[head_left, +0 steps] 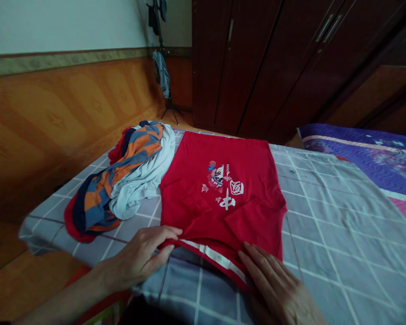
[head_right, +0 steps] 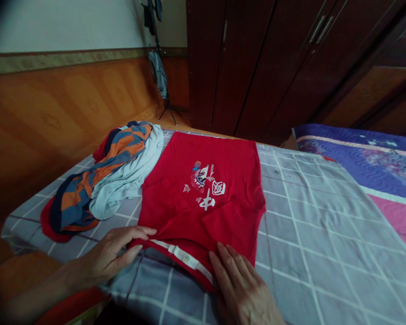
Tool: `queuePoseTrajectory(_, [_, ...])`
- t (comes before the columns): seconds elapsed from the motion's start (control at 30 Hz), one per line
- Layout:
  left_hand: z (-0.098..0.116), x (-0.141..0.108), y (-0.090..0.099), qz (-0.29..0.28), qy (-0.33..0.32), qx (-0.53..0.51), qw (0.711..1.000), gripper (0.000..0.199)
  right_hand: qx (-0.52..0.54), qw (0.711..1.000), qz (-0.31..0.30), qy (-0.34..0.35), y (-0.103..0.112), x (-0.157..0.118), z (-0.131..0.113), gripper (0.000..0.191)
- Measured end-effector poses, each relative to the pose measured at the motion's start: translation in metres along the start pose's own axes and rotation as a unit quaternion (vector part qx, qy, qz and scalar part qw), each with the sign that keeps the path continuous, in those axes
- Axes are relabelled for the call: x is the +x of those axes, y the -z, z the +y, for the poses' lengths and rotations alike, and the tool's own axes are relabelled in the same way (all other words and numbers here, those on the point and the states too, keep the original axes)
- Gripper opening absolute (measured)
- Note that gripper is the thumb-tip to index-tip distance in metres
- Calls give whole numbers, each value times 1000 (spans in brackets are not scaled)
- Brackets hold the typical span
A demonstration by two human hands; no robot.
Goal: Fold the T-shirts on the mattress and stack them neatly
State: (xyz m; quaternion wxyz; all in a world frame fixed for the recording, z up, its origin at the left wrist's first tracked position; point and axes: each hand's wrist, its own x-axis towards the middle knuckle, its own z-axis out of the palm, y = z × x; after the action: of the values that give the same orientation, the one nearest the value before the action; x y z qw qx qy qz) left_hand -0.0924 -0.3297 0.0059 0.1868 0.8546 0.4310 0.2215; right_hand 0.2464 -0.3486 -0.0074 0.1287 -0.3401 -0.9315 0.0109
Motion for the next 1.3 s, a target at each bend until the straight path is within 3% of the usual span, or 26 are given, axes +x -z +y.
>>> queuePoseTrajectory(0.2, [-2, -8, 1, -35, -97, 69, 992, 25, -4, 997, 76, 20, -17, -10, 6, 39])
queuePoseTrajectory(0.37, [3, -16, 7, -68, -125, 100, 985, 29, -18, 998, 52, 40, -23, -21, 7, 41])
queuePoseTrajectory(0.47, [0, -20, 1, -48, -118, 123, 984, 39, -59, 998, 27, 6, -17, -24, 7, 52])
queuePoseTrajectory(0.53, [-3, -21, -3, -23, -124, 139, 982, 44, -71, 997, 41, -13, -13, -27, 9, 53])
queuePoseTrajectory(0.63, [-7, -23, -3, 13, -154, 127, 980, 35, -65, 996, 62, -3, -10, -33, 15, 48])
queuePoseTrajectory(0.73, [-10, -26, 0, 14, -172, 105, 979, 30, -41, 998, 51, 1, -9, -39, 20, 46])
queuePoseTrajectory(0.97, [-28, -22, -1, -38, -106, 175, 978, 62, -15, 995, 49, -86, -12, -35, 27, 52])
queuePoseTrajectory(1.17, [-40, -2, 12, -99, -132, 113, 980, 41, 47, 996, 41, -70, -10, -31, 47, 46])
queuePoseTrajectory(1.23, [-45, 4, 16, -112, -93, 52, 988, 36, 114, 988, 58, -90, -3, -24, 52, 41])
queuePoseTrajectory(1.3, [-52, 11, 21, -115, -16, -16, 993, 33, 199, 968, 69, -137, 8, -12, 56, 31])
